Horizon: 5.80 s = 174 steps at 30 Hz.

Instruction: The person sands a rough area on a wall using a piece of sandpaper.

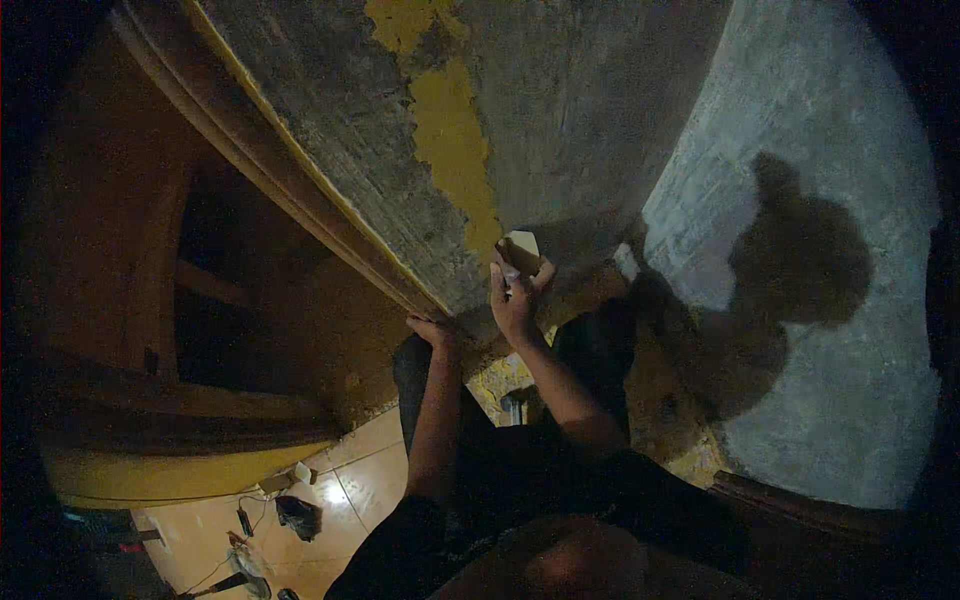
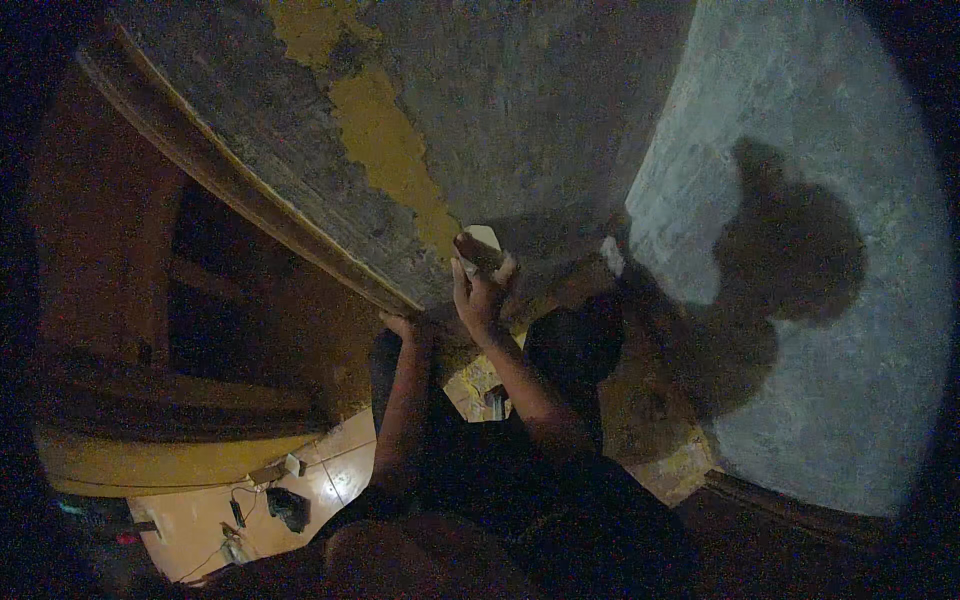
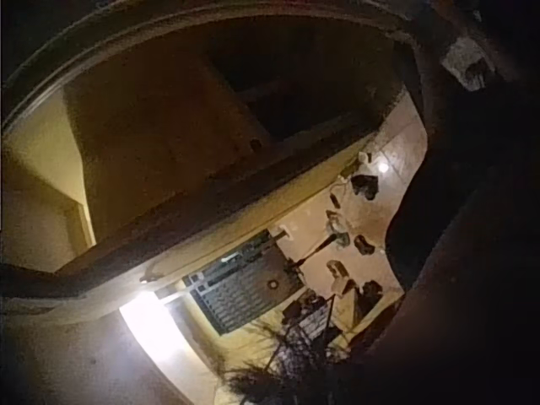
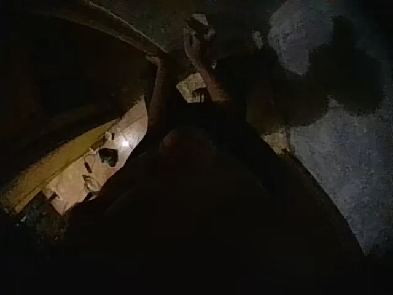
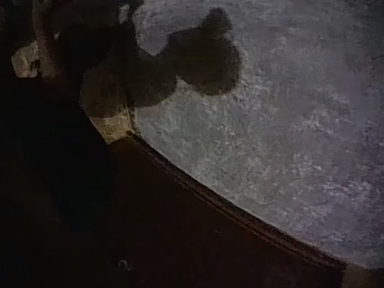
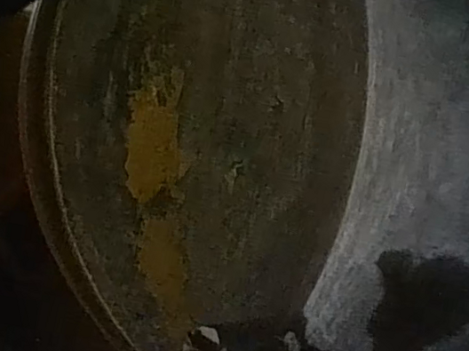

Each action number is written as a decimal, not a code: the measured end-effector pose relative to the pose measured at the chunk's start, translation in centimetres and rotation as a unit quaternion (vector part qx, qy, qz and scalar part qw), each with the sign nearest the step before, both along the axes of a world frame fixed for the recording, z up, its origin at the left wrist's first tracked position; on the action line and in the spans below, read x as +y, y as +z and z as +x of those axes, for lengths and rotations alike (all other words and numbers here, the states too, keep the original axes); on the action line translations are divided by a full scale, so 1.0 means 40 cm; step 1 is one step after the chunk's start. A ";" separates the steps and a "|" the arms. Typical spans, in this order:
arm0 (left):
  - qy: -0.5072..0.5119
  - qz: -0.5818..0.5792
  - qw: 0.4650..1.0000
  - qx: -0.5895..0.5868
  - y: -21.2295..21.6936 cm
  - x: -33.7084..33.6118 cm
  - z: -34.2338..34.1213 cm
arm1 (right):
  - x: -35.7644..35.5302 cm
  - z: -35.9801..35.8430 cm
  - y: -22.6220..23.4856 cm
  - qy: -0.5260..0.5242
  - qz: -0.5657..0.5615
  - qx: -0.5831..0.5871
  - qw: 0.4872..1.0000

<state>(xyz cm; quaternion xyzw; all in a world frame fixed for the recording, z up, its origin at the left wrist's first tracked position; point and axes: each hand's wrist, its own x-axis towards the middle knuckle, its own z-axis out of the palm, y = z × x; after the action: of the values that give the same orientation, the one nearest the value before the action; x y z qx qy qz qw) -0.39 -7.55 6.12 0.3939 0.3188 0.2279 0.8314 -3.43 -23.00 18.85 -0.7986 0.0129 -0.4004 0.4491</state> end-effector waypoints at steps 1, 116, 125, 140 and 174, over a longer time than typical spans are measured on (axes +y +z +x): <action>0.013 -0.081 0.997 0.003 0.006 -0.060 0.003 | -0.043 0.005 -0.028 -0.014 -0.011 0.004 1.000; -0.529 0.485 0.687 0.112 0.348 -0.097 -0.157 | 0.006 -0.008 -0.166 0.083 0.398 0.290 0.867; -0.420 0.650 0.615 0.153 0.258 -0.080 -0.159 | -0.014 -0.001 -0.135 0.049 0.438 0.340 0.831; -0.353 0.591 0.687 0.232 0.240 -0.102 -0.182 | -0.030 -0.018 -0.121 0.111 0.407 0.314 0.850; -0.508 0.222 0.831 -0.046 -0.152 0.021 -0.165 | -0.044 -0.059 -0.351 0.140 0.234 0.529 0.804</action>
<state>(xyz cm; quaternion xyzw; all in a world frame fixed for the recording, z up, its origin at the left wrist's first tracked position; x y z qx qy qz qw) -7.00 -6.70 0.04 0.6634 -0.0241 -0.1442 0.7338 -5.78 -24.76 4.81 -0.7503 0.2300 0.1659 0.5972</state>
